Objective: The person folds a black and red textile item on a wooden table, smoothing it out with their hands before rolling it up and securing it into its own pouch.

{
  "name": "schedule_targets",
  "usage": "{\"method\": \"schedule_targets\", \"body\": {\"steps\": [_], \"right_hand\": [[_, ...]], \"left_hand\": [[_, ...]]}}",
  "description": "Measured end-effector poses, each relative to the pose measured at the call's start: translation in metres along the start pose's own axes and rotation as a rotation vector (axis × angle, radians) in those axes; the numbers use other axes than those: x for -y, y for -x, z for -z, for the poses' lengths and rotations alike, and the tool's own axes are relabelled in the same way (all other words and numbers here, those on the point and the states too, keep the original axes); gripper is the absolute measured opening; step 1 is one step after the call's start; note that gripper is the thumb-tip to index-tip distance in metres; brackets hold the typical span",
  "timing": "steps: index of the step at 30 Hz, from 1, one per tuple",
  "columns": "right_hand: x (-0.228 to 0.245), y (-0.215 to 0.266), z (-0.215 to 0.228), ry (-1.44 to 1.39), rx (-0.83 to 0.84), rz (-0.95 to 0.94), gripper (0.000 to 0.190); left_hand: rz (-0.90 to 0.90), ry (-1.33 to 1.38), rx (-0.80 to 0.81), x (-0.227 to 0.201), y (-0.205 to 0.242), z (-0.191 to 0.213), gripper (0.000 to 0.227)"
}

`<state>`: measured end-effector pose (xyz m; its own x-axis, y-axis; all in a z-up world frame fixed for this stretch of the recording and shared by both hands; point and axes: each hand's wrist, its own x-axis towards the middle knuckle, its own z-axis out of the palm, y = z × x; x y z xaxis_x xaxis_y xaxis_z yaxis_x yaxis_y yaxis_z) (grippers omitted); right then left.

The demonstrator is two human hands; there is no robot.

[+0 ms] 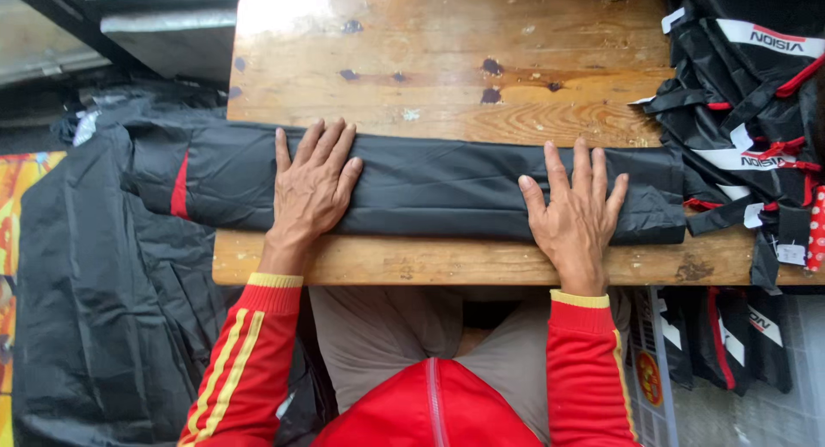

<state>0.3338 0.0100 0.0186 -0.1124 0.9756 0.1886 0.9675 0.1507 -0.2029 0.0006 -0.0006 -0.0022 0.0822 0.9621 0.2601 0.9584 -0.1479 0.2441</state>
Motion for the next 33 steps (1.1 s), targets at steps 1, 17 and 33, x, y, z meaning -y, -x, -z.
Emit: {"method": "schedule_targets", "body": {"steps": [1,17,33], "right_hand": [[0.006,0.002,-0.001,0.004,0.009,0.007,0.059],[0.096,0.016,-0.039,-0.234,-0.147,0.324,0.077],[-0.001,-0.012,0.011,0.015,-0.11,0.046,0.065]], "left_hand": [[0.01,0.005,0.003,-0.001,0.0,-0.002,0.047],[-0.065,0.047,0.021,0.0,-0.003,0.008,0.05],[-0.026,-0.078,-0.075,-0.005,0.003,-0.006,0.046]]}}
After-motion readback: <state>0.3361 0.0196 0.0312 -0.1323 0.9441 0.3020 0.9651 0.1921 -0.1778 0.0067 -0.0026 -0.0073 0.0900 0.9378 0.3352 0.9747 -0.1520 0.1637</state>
